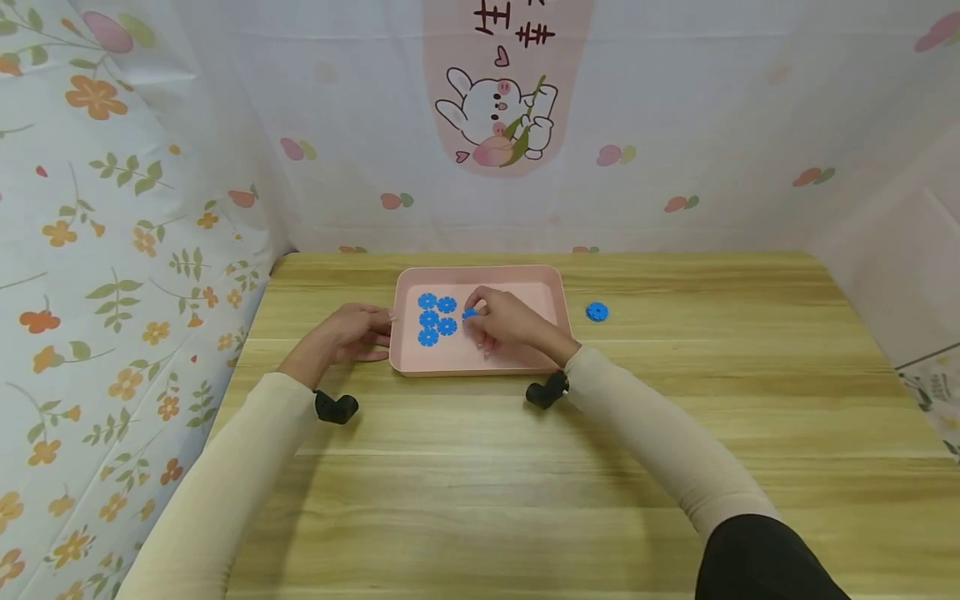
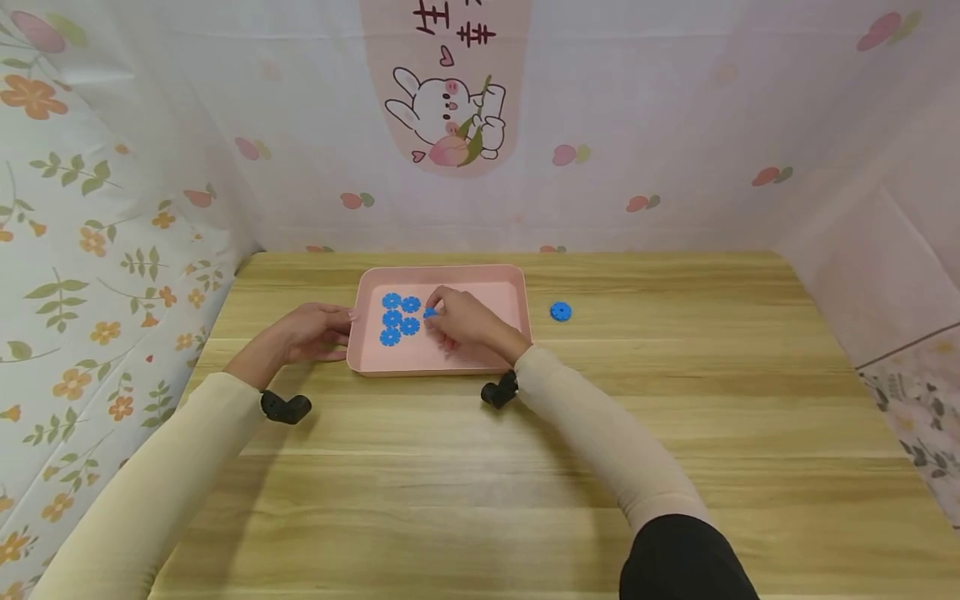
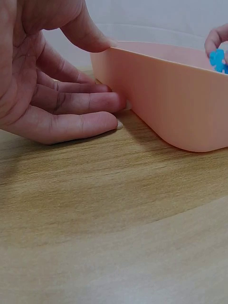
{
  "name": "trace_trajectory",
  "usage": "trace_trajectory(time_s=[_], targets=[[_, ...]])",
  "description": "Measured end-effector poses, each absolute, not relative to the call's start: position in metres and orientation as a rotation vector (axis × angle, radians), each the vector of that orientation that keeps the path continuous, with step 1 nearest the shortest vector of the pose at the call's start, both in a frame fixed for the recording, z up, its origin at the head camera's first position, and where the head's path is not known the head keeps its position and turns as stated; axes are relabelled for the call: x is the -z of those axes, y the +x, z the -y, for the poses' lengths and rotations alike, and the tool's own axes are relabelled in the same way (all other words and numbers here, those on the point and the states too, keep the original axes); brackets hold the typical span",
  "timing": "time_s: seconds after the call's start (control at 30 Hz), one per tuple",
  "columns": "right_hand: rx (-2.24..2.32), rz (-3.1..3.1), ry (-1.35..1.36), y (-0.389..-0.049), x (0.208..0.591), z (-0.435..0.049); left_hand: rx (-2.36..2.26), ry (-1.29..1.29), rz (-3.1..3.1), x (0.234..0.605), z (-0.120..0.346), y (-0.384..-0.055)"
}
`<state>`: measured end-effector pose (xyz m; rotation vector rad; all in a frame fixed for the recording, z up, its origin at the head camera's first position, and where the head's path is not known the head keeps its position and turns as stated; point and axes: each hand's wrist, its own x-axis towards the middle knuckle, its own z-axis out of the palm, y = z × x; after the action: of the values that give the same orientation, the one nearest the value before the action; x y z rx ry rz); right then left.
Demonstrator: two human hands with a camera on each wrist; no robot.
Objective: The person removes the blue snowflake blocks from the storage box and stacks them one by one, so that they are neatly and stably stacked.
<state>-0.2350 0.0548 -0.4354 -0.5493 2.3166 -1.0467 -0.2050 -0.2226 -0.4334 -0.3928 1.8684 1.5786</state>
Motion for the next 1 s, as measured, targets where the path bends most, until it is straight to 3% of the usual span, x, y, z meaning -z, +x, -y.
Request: trace_trajectory(time_s=[1.0], targets=[[1.72,-2.203,-0.152,-0.245,0.421,-0.16,-1.599,-0.405,-1.867,0.435,0.223,-0.205]])
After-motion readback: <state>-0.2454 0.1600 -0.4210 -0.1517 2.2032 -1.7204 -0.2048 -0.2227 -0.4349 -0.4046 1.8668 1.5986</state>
